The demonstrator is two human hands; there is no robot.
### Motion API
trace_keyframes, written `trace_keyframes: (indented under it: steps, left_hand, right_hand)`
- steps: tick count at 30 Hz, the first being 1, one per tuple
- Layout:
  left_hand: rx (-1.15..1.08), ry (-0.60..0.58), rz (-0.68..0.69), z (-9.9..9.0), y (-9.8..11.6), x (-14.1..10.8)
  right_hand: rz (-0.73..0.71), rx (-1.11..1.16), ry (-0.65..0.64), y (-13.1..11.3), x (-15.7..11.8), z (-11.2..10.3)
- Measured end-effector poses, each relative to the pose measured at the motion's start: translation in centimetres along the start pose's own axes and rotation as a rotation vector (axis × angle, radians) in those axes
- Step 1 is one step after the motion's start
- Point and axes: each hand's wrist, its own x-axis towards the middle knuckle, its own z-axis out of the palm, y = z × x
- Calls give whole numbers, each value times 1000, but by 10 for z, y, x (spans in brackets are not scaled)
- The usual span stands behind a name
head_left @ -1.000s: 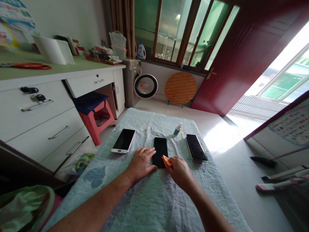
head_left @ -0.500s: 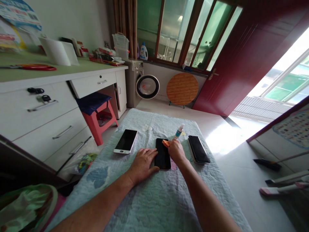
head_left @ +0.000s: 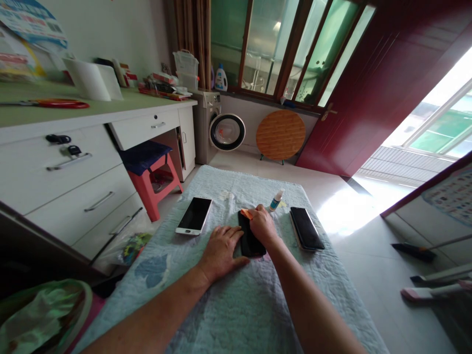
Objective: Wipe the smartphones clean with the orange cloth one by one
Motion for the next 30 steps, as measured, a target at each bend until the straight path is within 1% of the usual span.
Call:
trace_keyframes:
  steps: [5,13,17,19,22,24,27,30]
  left_hand:
    - [14,-19,-13,-2,3,0]
    - [-8,-104,30,-11,-6,0]
    - [-20,-117,46,-14,-8,-1]
    - [-21,-111,41,-15,-7,-1]
    - [-19,-85,41,-13,-6,-1]
    - [-24,-61,40,-11,-6,0]
    - [-23,-28,29,-6,-8,1]
    - [6,-12,23,-2,-9,1]
  right_hand:
    - [-18,20,16,-3,-16,-1]
    - [-56,41,-52,-16,-54,-8]
    - [-115,52,-85,-14,-60,-13]
    - [-143,43,-97,-11,-54,-15]
    - [-152,13,-67,-8,-33,-16]
    - [-142,-19,-67,-10,-16,-15]
    - [-136,-63,-100,-17,10,-9]
    - [-149,-72,-101,-22,26,-3]
